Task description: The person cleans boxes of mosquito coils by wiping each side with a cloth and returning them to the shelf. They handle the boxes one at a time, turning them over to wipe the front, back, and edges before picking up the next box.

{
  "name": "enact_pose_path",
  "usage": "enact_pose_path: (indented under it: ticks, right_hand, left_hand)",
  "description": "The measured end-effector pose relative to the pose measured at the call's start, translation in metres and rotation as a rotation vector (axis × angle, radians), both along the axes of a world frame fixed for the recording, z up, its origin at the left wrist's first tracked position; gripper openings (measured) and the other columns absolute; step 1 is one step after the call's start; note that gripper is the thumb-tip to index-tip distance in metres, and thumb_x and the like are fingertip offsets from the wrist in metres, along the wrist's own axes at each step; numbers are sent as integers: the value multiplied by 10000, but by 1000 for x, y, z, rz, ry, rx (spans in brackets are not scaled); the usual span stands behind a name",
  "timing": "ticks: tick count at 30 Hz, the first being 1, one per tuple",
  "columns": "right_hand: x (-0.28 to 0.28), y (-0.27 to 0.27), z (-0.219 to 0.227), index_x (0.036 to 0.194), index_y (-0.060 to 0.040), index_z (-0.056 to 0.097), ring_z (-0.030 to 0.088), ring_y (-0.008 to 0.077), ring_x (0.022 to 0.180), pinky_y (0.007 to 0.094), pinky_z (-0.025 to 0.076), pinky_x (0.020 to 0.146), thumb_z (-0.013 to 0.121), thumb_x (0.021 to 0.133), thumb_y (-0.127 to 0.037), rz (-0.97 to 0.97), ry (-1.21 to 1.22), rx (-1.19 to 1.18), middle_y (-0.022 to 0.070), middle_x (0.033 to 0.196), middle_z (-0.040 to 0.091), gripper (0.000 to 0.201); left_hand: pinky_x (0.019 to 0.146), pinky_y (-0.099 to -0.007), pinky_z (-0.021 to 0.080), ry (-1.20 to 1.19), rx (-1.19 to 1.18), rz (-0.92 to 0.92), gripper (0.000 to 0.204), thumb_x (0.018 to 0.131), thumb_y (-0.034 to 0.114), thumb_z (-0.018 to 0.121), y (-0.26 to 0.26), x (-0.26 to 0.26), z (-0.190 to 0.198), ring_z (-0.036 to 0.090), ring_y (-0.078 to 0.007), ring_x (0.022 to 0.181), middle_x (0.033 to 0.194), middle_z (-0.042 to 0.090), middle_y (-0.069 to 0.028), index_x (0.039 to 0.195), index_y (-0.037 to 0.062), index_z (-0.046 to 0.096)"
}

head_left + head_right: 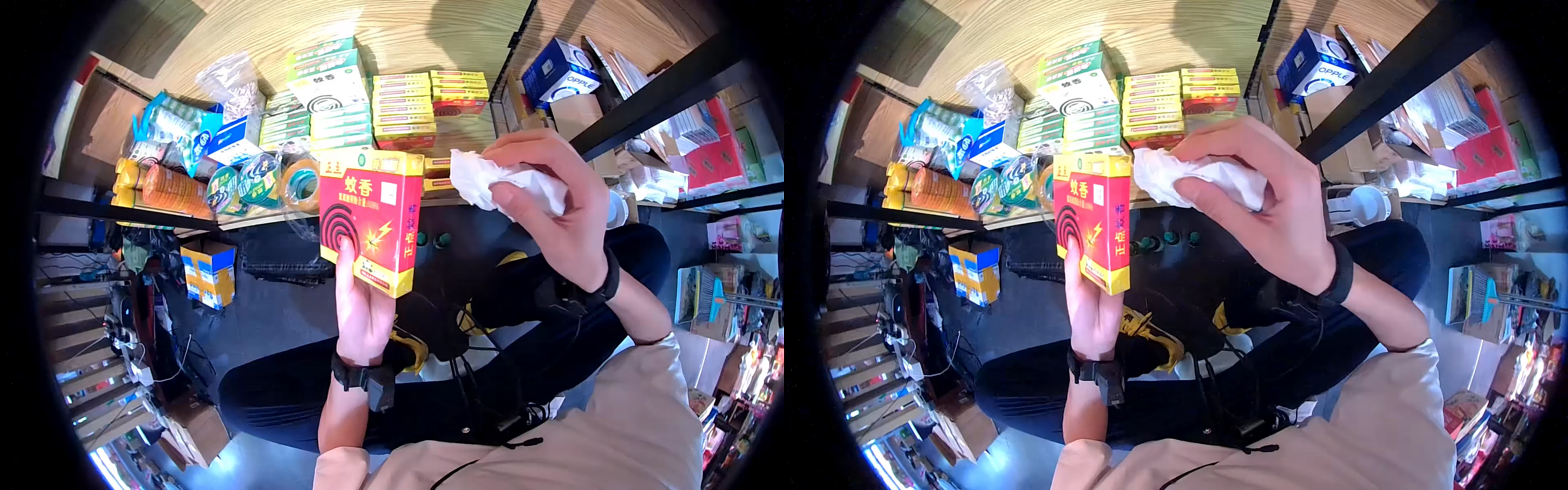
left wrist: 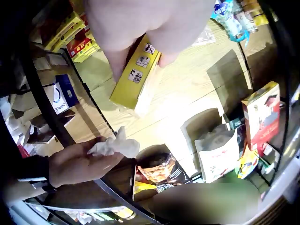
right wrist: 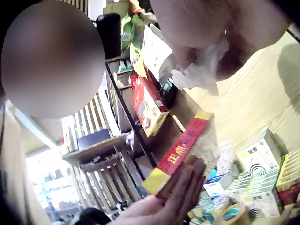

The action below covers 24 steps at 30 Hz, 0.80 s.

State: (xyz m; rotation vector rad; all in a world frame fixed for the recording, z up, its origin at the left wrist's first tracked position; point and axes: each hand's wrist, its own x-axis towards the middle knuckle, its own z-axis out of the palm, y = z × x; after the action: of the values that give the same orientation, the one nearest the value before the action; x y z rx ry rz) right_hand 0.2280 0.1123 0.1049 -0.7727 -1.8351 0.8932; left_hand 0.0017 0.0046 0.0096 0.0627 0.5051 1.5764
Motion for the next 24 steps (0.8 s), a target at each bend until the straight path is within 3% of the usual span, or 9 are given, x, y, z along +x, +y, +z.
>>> enact_pose_path:
  ticks: [4,9,11,13,15,17,18,19,24]
  right_hand:
    - [-9,-3,-3,1093,-24,716,695,256,1015,319,540,832,804,839,-35,-89,-136,182,122,1103,689,269]
    - [-17,-12,-20,1072,-44,722,689,266,947,329,549,803,813,835,-56,-130,-152,186,105,1041,676,254]
    - [-23,-25,-30,1079,-62,720,681,270,906,353,563,795,821,834,-81,13,-313,293,91,1015,662,265]
    - [-35,-51,-54,1104,-75,703,674,271,902,369,573,800,836,813,-100,340,-230,250,82,1002,651,321]
    - [-32,-46,-52,1118,-74,694,676,270,913,367,576,807,831,799,-86,341,-239,288,77,1027,657,348]
    - [-30,-28,-35,989,-27,707,695,269,888,365,552,762,874,735,-26,57,-247,360,95,1008,687,304]
    - [-32,-25,-34,984,-25,703,686,264,891,353,545,752,858,749,-11,82,-200,337,90,997,685,283]
    - [-23,-7,-21,976,-45,699,670,262,872,344,534,745,843,762,-7,-136,-223,272,90,972,695,261]
    - [-27,-31,-43,1013,-24,698,665,261,888,337,534,768,821,804,-17,67,-230,197,101,1037,656,242]
  left_hand:
    - [1087,-395,498,41,-100,-6,472,1094,345,508,-1,12,3,616,-225,1262,1419,601,-108,1465,59,449]
    - [1082,-410,507,73,-185,-25,493,1088,363,516,-1,22,6,621,-240,1256,1412,604,-117,1470,59,440]
    - [1080,-414,509,92,-192,0,493,1089,365,512,-1,16,0,622,-241,1254,1411,604,-117,1469,59,441]
    - [1091,-417,497,-57,-125,-73,494,1092,364,503,-2,5,-7,611,-245,1267,1418,598,-117,1474,59,439]
    - [1124,-428,464,-38,-51,-89,502,1092,369,499,-2,6,-6,578,-249,1308,1438,581,-119,1481,57,434]
    - [1149,-438,435,87,-178,-11,508,1090,368,505,-1,13,2,553,-244,1334,1449,569,-121,1484,56,431]
    - [1145,-440,443,53,-156,-19,515,1082,326,540,-2,11,-2,553,-238,1335,1468,548,-105,1500,60,400]
    - [1145,-440,443,47,-155,-15,515,1082,326,540,-2,14,1,553,-238,1335,1468,548,-105,1500,60,400]
    - [1132,-433,446,167,-123,-10,496,1092,359,505,2,13,1,562,-231,1318,1444,570,-102,1482,61,433]
